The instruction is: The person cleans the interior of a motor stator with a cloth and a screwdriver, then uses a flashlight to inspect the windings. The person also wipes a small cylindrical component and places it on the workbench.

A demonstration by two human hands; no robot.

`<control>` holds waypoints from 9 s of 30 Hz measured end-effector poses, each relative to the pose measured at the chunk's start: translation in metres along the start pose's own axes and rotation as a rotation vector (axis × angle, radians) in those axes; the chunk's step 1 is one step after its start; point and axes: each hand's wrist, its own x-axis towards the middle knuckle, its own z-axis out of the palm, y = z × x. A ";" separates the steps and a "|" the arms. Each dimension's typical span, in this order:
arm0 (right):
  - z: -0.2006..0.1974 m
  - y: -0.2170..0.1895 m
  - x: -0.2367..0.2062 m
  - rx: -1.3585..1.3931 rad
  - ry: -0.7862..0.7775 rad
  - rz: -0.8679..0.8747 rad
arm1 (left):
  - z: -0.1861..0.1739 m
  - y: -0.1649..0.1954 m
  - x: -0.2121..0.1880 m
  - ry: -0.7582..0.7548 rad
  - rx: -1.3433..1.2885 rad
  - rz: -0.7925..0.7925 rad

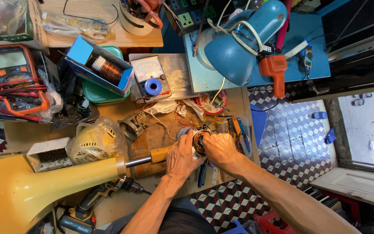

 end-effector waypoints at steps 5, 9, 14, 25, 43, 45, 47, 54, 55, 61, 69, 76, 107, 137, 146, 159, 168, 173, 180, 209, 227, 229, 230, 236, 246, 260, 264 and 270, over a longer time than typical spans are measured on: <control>-0.001 0.010 -0.008 0.035 0.100 -0.115 | 0.000 -0.003 0.001 0.008 -0.031 -0.006; -0.006 0.024 -0.019 0.133 0.097 -0.042 | 0.001 -0.006 0.002 -0.030 -0.006 -0.017; -0.003 0.035 -0.027 0.179 0.142 -0.017 | 0.002 -0.006 0.001 -0.025 -0.013 -0.008; 0.012 0.028 -0.018 0.145 0.136 -0.010 | 0.006 -0.009 0.000 -0.037 -0.008 -0.017; 0.015 0.029 -0.109 1.073 0.349 0.342 | -0.002 -0.027 0.010 -0.145 -0.091 -0.080; 0.036 0.020 -0.118 1.328 0.422 0.474 | -0.004 -0.035 0.005 -0.104 -0.129 -0.059; 0.056 0.012 -0.127 1.504 0.523 0.422 | -0.008 -0.038 -0.002 -0.105 -0.194 -0.095; 0.089 -0.008 -0.134 1.727 0.568 0.425 | -0.014 -0.014 -0.033 -0.176 -0.896 -0.352; 0.090 -0.010 -0.133 1.732 0.576 0.408 | -0.015 -0.010 -0.036 -0.154 -0.947 -0.356; 0.095 -0.016 -0.132 1.761 0.591 0.349 | -0.028 0.000 -0.037 -0.061 -0.882 -0.177; 0.098 -0.013 -0.131 1.733 0.567 0.345 | -0.042 0.006 -0.030 -0.132 -0.754 -0.159; 0.101 -0.016 -0.130 1.746 0.573 0.319 | -0.039 0.008 -0.027 -0.162 -0.795 -0.345; 0.138 0.022 -0.145 2.227 0.602 0.699 | 0.023 0.078 0.070 -0.010 -0.853 -0.303; 0.186 0.173 -0.070 1.988 0.176 0.638 | 0.087 0.087 0.266 0.161 0.033 -0.224; 0.188 0.170 -0.073 2.037 0.316 0.664 | 0.079 0.078 0.264 0.185 0.029 -0.267; 0.192 0.171 -0.063 2.147 0.219 0.660 | 0.076 0.059 0.240 0.226 -0.325 -0.169; 0.179 0.165 -0.067 2.192 0.335 0.368 | 0.076 0.075 0.144 0.058 -0.681 -0.292; 0.173 0.142 -0.060 2.412 0.327 0.208 | 0.049 0.094 0.074 -0.300 -1.036 -0.603; 0.151 0.092 -0.060 2.485 0.287 0.108 | -0.001 0.085 0.034 -0.272 -1.271 -0.578; 0.102 -0.050 -0.116 2.214 0.398 0.667 | -0.008 0.006 -0.076 -0.253 -1.104 -0.810; 0.078 -0.048 -0.085 2.271 0.362 0.524 | -0.042 -0.008 -0.054 -0.317 -1.576 -0.831; 0.077 -0.049 -0.086 2.246 0.371 0.502 | -0.043 -0.012 -0.055 -0.388 -1.617 -0.732; 0.076 -0.049 -0.086 2.227 0.375 0.504 | -0.042 -0.013 -0.055 -0.420 -1.638 -0.678; 0.076 -0.053 -0.089 2.075 0.397 0.586 | -0.034 -0.015 -0.059 -0.404 -1.368 -0.885; 0.069 -0.066 -0.090 2.117 0.436 0.480 | -0.012 -0.019 -0.062 -0.079 -0.918 -0.643; 0.062 -0.056 -0.072 2.182 0.466 0.533 | -0.035 -0.003 -0.067 -0.364 -1.099 -0.511; 0.068 -0.061 -0.073 2.191 0.460 0.486 | -0.028 0.000 -0.064 -0.210 -0.820 -0.336; 0.075 -0.059 -0.083 2.270 0.385 0.411 | -0.019 -0.003 -0.062 -0.110 -0.720 -0.276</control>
